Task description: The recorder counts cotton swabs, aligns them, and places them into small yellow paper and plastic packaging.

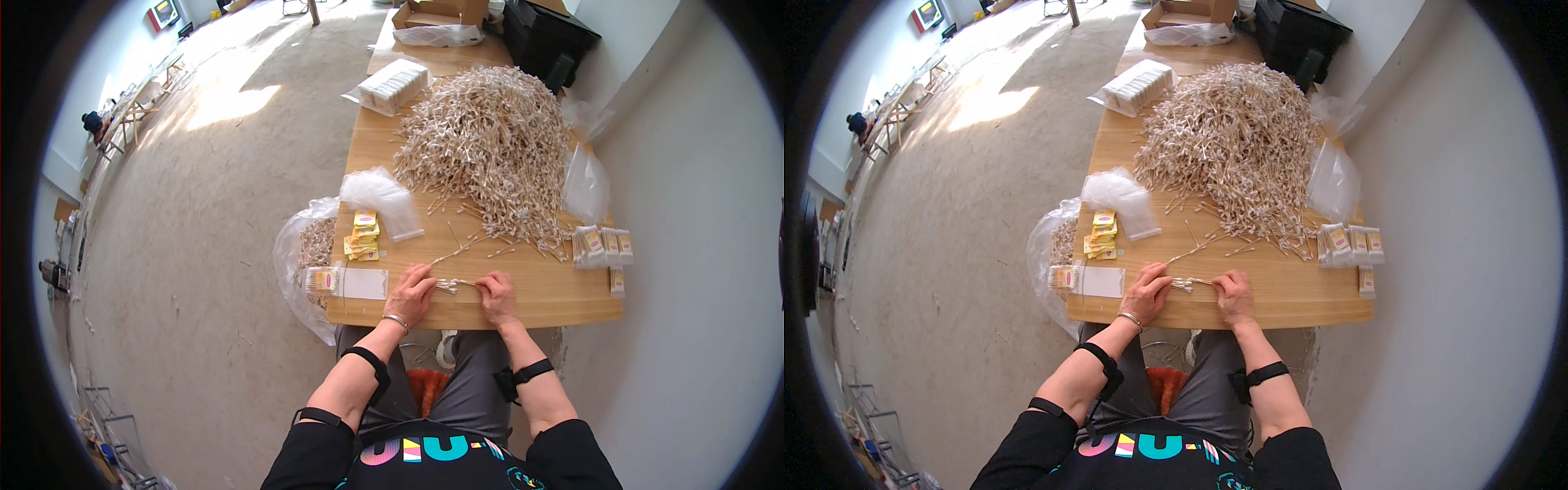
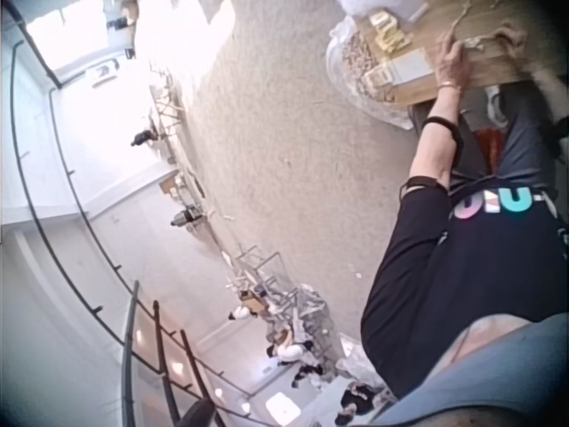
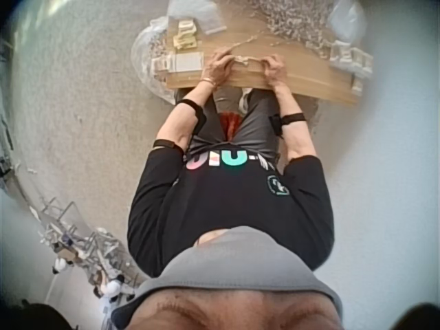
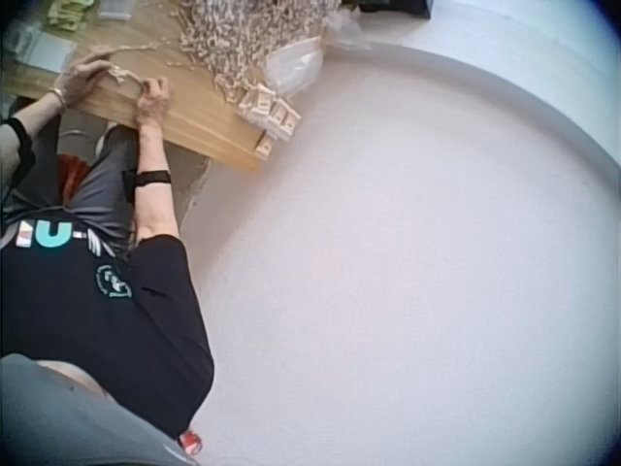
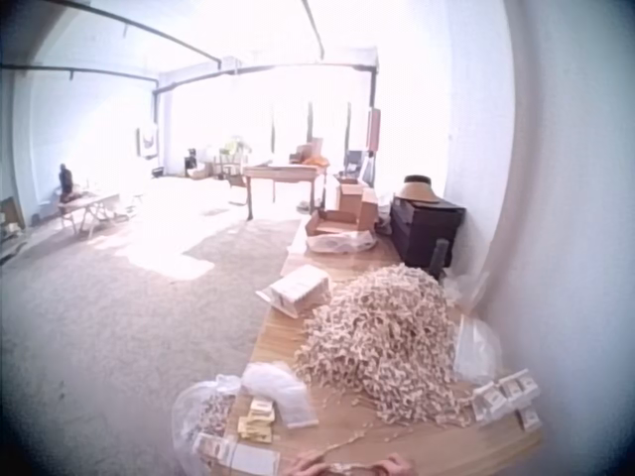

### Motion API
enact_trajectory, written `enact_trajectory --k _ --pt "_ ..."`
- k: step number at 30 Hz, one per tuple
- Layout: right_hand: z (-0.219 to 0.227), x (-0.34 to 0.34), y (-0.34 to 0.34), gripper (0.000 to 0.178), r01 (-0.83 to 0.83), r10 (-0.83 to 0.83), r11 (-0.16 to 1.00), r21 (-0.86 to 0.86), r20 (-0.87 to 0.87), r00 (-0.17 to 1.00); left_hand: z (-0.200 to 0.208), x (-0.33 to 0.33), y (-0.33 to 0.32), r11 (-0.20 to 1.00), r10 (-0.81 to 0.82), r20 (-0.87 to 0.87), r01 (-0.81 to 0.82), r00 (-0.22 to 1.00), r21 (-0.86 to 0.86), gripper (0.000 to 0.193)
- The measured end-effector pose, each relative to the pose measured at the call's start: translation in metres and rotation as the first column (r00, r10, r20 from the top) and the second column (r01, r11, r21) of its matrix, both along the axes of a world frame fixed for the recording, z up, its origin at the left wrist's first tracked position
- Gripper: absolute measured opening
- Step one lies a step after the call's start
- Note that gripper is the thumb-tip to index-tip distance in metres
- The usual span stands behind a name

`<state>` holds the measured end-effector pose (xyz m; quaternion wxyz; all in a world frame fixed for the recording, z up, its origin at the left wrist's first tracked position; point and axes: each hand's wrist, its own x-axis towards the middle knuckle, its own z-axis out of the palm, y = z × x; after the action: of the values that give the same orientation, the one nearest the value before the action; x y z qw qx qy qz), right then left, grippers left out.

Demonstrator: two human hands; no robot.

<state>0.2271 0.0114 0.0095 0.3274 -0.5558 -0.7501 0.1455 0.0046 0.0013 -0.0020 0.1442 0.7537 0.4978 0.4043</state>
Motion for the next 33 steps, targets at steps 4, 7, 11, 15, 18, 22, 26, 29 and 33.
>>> enact_trajectory --k 4,7,11,15,18,22,26,29,33 --pt "0.000 0.011 0.007 0.004 0.060 -0.060 0.998 0.009 0.041 0.997 0.003 0.000 0.002 1.000 -0.025 0.027 0.024 0.999 0.011 0.016" --pt "0.002 0.021 0.008 0.005 0.209 -0.210 0.978 -0.024 -0.002 0.978 0.002 0.001 0.000 0.998 -0.060 0.058 0.059 0.997 0.020 0.015" --pt "0.005 0.005 0.015 0.005 0.251 -0.251 0.968 0.001 0.061 0.966 -0.002 -0.006 -0.002 0.995 -0.096 0.037 0.096 0.995 0.001 0.023" --pt "-0.004 -0.028 0.026 0.006 0.201 -0.201 0.979 -0.042 0.022 0.979 0.006 0.000 -0.001 0.995 -0.058 0.010 0.058 0.998 -0.081 0.042" --pt "-0.010 -0.063 0.025 0.008 0.094 -0.095 0.993 -0.069 -0.024 0.995 0.009 0.000 -0.001 0.994 0.010 -0.008 -0.011 1.000 -0.109 0.056" --pt "-0.010 -0.078 0.020 0.018 0.000 -0.009 0.999 -0.052 -0.166 0.986 0.011 0.000 -0.002 0.993 0.035 0.013 -0.033 0.999 -0.116 0.061" --pt "-0.001 -0.083 0.008 0.034 0.083 -0.098 0.993 -0.089 -0.179 0.979 0.006 -0.005 -0.004 0.990 0.041 0.040 -0.036 0.998 -0.133 0.059" --pt "0.000 -0.092 -0.008 0.057 -0.085 0.075 0.996 0.016 0.329 0.941 0.001 -0.007 -0.002 0.988 0.056 0.183 -0.028 0.982 -0.149 0.058" --pt "-0.007 -0.092 -0.014 0.076 -0.141 0.196 0.979 -0.150 0.469 0.861 0.000 -0.006 0.004 0.986 0.134 0.232 -0.105 0.963 -0.131 0.056"
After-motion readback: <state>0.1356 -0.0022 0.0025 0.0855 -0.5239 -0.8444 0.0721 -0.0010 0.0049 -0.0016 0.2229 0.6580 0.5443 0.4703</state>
